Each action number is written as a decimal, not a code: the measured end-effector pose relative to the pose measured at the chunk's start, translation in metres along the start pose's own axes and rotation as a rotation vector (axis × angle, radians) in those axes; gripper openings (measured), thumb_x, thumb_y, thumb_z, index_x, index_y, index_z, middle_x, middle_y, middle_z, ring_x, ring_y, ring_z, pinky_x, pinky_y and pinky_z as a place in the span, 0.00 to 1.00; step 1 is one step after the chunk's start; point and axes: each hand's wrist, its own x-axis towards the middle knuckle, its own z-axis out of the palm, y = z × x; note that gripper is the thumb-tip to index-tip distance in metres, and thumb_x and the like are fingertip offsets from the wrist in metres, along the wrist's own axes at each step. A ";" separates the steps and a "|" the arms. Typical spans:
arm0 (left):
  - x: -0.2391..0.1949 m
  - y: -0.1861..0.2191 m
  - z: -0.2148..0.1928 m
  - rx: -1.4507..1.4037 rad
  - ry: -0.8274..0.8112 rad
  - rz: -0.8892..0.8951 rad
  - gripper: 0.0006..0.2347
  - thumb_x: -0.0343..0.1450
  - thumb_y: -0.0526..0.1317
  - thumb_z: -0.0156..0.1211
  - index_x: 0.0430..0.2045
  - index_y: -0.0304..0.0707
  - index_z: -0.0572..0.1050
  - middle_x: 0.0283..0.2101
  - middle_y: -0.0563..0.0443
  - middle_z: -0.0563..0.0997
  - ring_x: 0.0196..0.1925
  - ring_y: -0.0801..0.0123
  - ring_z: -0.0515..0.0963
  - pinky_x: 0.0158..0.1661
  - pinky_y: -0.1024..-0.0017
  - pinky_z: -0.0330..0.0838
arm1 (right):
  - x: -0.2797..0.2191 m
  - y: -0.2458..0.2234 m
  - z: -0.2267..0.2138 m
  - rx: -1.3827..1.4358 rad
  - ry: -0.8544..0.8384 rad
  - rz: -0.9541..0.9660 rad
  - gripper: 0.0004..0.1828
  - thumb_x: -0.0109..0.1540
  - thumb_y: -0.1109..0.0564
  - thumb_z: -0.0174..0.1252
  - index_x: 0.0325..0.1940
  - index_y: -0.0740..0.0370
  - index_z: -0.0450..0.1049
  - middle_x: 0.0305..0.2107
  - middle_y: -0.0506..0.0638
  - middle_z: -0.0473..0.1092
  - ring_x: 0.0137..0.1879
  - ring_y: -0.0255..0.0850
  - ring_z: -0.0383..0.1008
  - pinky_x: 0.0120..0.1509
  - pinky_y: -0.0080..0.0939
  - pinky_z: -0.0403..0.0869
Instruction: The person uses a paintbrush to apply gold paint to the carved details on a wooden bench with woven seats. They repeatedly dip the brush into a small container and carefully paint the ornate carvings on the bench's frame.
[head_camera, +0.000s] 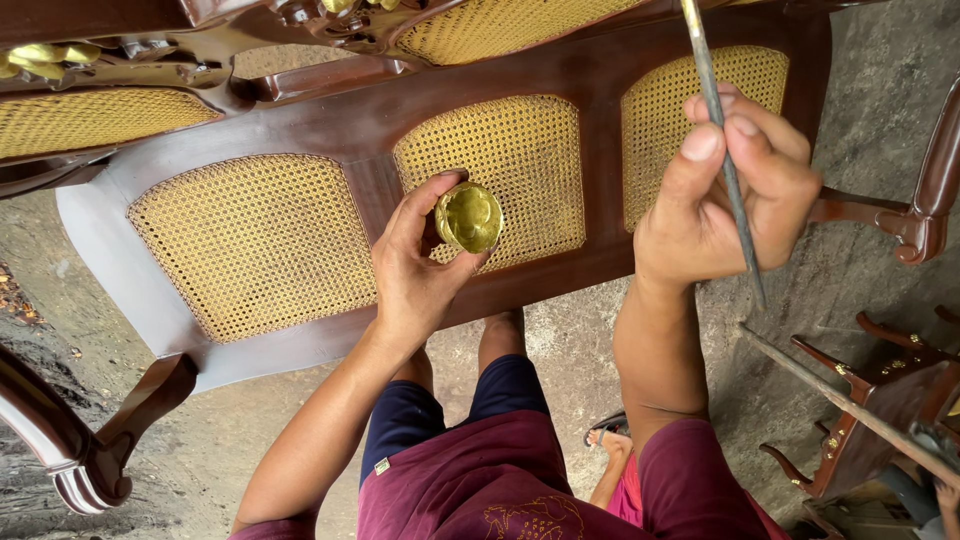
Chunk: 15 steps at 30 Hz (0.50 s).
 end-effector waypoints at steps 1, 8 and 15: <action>0.000 0.000 0.000 0.000 0.000 -0.006 0.30 0.65 0.29 0.76 0.62 0.39 0.70 0.63 0.45 0.77 0.60 0.65 0.82 0.54 0.73 0.86 | 0.000 0.001 0.000 0.012 0.005 -0.027 0.08 0.72 0.63 0.57 0.50 0.70 0.66 0.43 0.60 0.72 0.47 0.48 0.81 0.51 0.46 0.86; -0.002 0.003 0.003 -0.031 0.001 -0.027 0.30 0.64 0.28 0.76 0.62 0.38 0.70 0.63 0.44 0.77 0.61 0.65 0.81 0.55 0.72 0.85 | -0.004 0.006 0.003 -0.066 -0.067 -0.075 0.06 0.72 0.66 0.58 0.50 0.69 0.68 0.45 0.62 0.71 0.49 0.49 0.80 0.51 0.45 0.88; 0.001 0.002 0.001 0.012 0.000 -0.005 0.29 0.64 0.28 0.76 0.61 0.38 0.70 0.62 0.45 0.78 0.59 0.67 0.82 0.52 0.74 0.85 | -0.011 0.013 -0.001 0.058 -0.012 0.019 0.06 0.72 0.63 0.57 0.50 0.67 0.67 0.43 0.62 0.72 0.47 0.49 0.81 0.52 0.47 0.87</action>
